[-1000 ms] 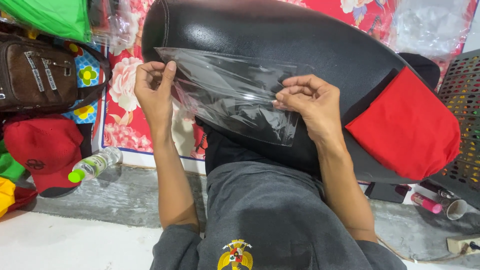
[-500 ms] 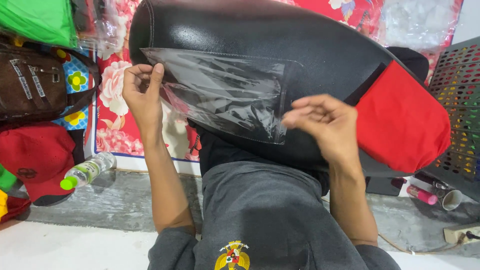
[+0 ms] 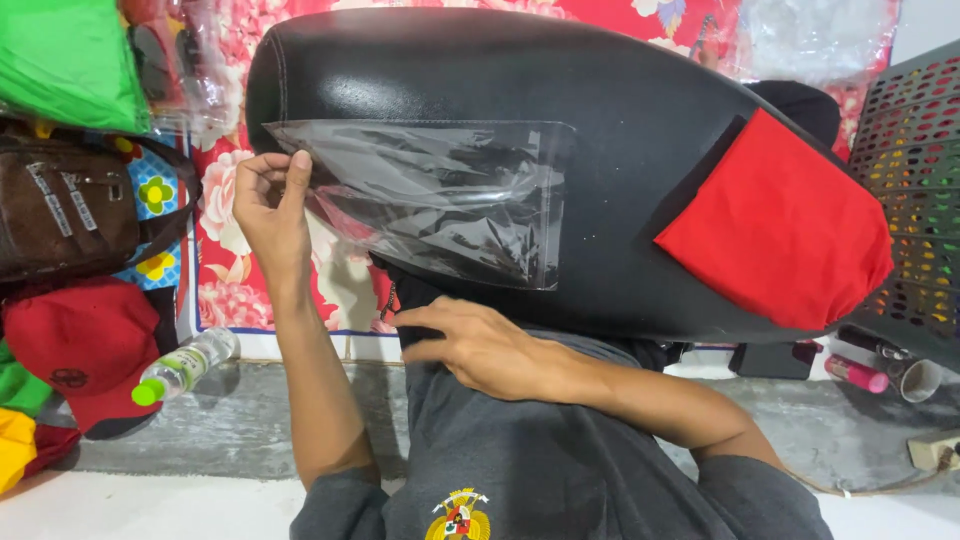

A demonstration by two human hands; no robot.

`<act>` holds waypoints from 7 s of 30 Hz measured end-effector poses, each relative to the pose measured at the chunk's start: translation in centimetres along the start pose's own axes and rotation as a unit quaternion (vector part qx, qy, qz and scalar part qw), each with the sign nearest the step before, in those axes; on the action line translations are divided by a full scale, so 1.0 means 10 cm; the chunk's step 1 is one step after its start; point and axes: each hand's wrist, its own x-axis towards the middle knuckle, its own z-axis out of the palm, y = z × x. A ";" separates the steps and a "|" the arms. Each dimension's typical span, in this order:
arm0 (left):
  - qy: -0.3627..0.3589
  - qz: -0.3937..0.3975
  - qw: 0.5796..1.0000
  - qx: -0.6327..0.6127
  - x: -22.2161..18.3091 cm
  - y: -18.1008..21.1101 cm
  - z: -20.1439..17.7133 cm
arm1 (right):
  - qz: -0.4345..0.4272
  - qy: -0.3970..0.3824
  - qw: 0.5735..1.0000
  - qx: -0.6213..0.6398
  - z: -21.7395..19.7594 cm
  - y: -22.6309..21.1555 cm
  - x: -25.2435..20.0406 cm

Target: Folding a red fabric cover, placing it into a plastic bag, and then fitting a blue elasticated cover onto a motorcycle seat.

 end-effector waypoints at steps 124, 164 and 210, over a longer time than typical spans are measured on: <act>-0.236 0.479 0.809 0.243 -1.72 1.71 1.67 | -0.026 0.384 0.855 -0.348 -0.90 0.32 -1.08; -0.276 0.428 0.832 0.220 -1.65 1.56 1.57 | 0.266 0.585 0.657 0.394 -1.88 0.66 -3.05; -0.393 0.008 0.920 0.003 -0.63 1.38 1.51 | -0.023 0.482 0.662 0.573 -1.25 1.05 -3.02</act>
